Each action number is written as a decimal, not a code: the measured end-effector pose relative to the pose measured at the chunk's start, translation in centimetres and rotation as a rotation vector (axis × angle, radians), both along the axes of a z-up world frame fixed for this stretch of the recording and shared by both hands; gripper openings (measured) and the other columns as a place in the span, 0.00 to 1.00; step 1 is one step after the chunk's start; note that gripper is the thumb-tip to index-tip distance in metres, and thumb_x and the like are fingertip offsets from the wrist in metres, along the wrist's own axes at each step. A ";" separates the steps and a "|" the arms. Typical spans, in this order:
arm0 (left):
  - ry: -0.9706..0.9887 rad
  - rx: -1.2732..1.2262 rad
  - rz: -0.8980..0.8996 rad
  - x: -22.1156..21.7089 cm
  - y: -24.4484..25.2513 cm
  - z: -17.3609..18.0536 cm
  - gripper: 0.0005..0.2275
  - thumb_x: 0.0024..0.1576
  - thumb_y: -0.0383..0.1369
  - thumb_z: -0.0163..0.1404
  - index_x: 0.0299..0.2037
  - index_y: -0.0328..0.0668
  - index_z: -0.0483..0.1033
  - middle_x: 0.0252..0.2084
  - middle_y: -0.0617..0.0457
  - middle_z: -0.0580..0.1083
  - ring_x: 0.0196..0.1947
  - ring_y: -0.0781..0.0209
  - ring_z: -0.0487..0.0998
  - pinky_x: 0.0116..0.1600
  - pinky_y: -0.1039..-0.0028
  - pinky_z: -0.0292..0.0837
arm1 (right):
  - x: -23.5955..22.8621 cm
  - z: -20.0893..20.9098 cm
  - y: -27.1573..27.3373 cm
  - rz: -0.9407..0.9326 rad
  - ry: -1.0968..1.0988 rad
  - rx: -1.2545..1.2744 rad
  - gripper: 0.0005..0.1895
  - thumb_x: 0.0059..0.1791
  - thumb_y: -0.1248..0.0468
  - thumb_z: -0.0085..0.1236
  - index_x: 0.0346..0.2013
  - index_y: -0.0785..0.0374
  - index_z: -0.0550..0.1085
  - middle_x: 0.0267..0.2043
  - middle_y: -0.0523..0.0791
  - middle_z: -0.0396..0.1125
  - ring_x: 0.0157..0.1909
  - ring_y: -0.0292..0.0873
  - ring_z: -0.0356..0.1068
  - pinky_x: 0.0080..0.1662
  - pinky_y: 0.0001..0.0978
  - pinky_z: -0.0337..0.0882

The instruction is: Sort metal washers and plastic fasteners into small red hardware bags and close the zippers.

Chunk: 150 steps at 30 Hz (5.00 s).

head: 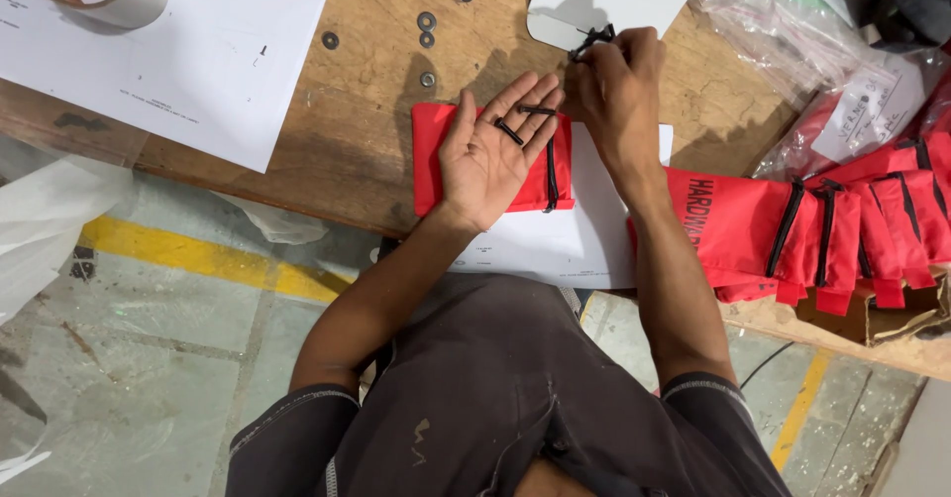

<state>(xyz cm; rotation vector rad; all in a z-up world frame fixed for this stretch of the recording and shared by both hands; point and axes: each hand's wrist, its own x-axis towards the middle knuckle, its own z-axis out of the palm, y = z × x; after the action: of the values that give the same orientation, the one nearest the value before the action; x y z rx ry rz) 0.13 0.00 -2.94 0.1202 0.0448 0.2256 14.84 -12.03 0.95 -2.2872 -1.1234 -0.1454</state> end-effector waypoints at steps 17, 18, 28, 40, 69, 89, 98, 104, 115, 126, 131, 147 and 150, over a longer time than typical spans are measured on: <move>0.030 -0.008 -0.006 0.0 0.0 0.1 0.33 0.71 0.55 0.29 0.74 0.31 0.56 0.77 0.39 0.57 0.80 0.49 0.53 0.83 0.60 0.47 | 2.1 0.4 -1.3 -0.068 0.165 0.038 0.10 0.54 0.72 0.62 0.50 0.65 0.80 0.46 0.48 0.64 0.45 0.44 0.67 0.44 0.37 0.70; 0.028 -0.010 -0.005 0.0 0.0 0.1 0.33 0.71 0.55 0.29 0.74 0.31 0.56 0.77 0.39 0.57 0.80 0.49 0.53 0.83 0.60 0.47 | 2.0 0.3 -1.3 -0.029 0.095 0.023 0.12 0.52 0.73 0.63 0.51 0.66 0.80 0.47 0.50 0.63 0.47 0.47 0.65 0.47 0.39 0.70; 0.016 -0.012 -0.013 0.0 0.2 0.3 0.34 0.70 0.55 0.29 0.75 0.31 0.54 0.78 0.40 0.56 0.81 0.50 0.52 0.84 0.61 0.46 | 1.5 -0.5 -0.4 -0.024 0.100 0.023 0.04 0.51 0.73 0.61 0.41 0.70 0.77 0.37 0.51 0.71 0.39 0.50 0.69 0.43 0.42 0.70; 0.032 0.010 -0.011 0.1 0.0 -0.6 0.34 0.70 0.56 0.30 0.76 0.35 0.54 0.77 0.43 0.58 0.79 0.53 0.55 0.84 0.61 0.46 | -2.9 5.5 0.2 0.155 0.181 0.076 0.09 0.53 0.74 0.64 0.48 0.70 0.78 0.39 0.50 0.72 0.39 0.45 0.71 0.42 0.35 0.72; 0.024 -0.136 0.011 0.4 -0.4 -2.4 0.33 0.71 0.55 0.33 0.74 0.33 0.56 0.75 0.43 0.59 0.77 0.51 0.57 0.84 0.58 0.47 | 1.3 4.7 2.1 0.436 0.202 -0.040 0.10 0.51 0.72 0.67 0.46 0.62 0.82 0.37 0.47 0.72 0.40 0.48 0.67 0.45 0.41 0.67; 0.020 0.011 -0.017 0.2 0.2 0.5 0.33 0.71 0.55 0.29 0.76 0.34 0.55 0.78 0.40 0.57 0.81 0.48 0.53 0.84 0.60 0.47 | 5.2 -1.2 -1.9 -0.103 0.145 0.069 0.07 0.52 0.70 0.69 0.40 0.72 0.80 0.33 0.53 0.72 0.31 0.43 0.71 0.34 0.34 0.70; 0.016 -0.009 -0.003 0.2 0.3 0.3 0.32 0.71 0.55 0.30 0.76 0.34 0.55 0.78 0.40 0.56 0.81 0.49 0.52 0.84 0.60 0.47 | 5.4 -1.1 -3.1 -0.140 0.213 0.037 0.05 0.54 0.70 0.65 0.39 0.72 0.79 0.33 0.51 0.72 0.32 0.42 0.71 0.36 0.33 0.70; -0.006 -0.011 -0.017 0.3 0.0 -0.5 0.33 0.71 0.55 0.31 0.76 0.35 0.54 0.78 0.40 0.56 0.80 0.50 0.53 0.84 0.61 0.46 | 1.0 3.6 -1.0 0.007 0.266 0.090 0.04 0.58 0.71 0.63 0.45 0.71 0.78 0.39 0.50 0.72 0.36 0.42 0.71 0.39 0.32 0.70; 0.012 -0.025 -0.011 0.1 0.0 -0.7 0.34 0.70 0.55 0.31 0.76 0.34 0.53 0.77 0.40 0.57 0.80 0.51 0.54 0.84 0.61 0.47 | 2.1 3.0 -1.6 0.037 0.199 0.092 0.09 0.55 0.77 0.62 0.50 0.70 0.79 0.44 0.51 0.70 0.40 0.43 0.74 0.40 0.32 0.74; 0.002 -0.020 -0.007 0.0 0.1 0.1 0.33 0.70 0.55 0.31 0.76 0.34 0.53 0.77 0.41 0.58 0.80 0.50 0.54 0.84 0.61 0.47 | 3.8 -0.6 -1.9 0.031 0.118 -0.001 0.09 0.51 0.78 0.62 0.46 0.69 0.80 0.43 0.53 0.69 0.40 0.50 0.74 0.41 0.38 0.74; 0.003 -0.010 -0.009 0.1 0.1 -0.1 0.33 0.71 0.55 0.32 0.76 0.34 0.54 0.77 0.41 0.58 0.80 0.49 0.53 0.84 0.60 0.47 | 2.8 0.8 -1.8 0.026 -0.056 -0.026 0.10 0.48 0.78 0.63 0.44 0.69 0.80 0.41 0.52 0.69 0.41 0.52 0.72 0.41 0.38 0.73; 0.015 -0.032 -0.001 0.0 -0.1 -0.5 0.32 0.71 0.54 0.33 0.75 0.34 0.56 0.74 0.42 0.62 0.77 0.52 0.59 0.82 0.61 0.51 | 3.1 0.0 -0.7 0.017 0.125 0.098 0.09 0.53 0.74 0.63 0.48 0.70 0.78 0.45 0.52 0.70 0.41 0.47 0.75 0.41 0.35 0.75; 0.017 -0.025 -0.012 0.1 0.0 -0.1 0.32 0.70 0.54 0.32 0.75 0.35 0.56 0.74 0.42 0.62 0.78 0.51 0.59 0.81 0.62 0.51 | 4.6 -1.8 -0.9 -0.015 -0.065 0.033 0.09 0.51 0.75 0.64 0.46 0.70 0.79 0.44 0.52 0.69 0.43 0.52 0.72 0.44 0.39 0.73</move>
<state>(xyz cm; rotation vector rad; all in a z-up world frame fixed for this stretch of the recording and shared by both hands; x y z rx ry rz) 0.18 0.00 -3.04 0.0973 0.0636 0.2121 19.49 -12.89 -0.81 -2.2768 -1.1291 -0.2438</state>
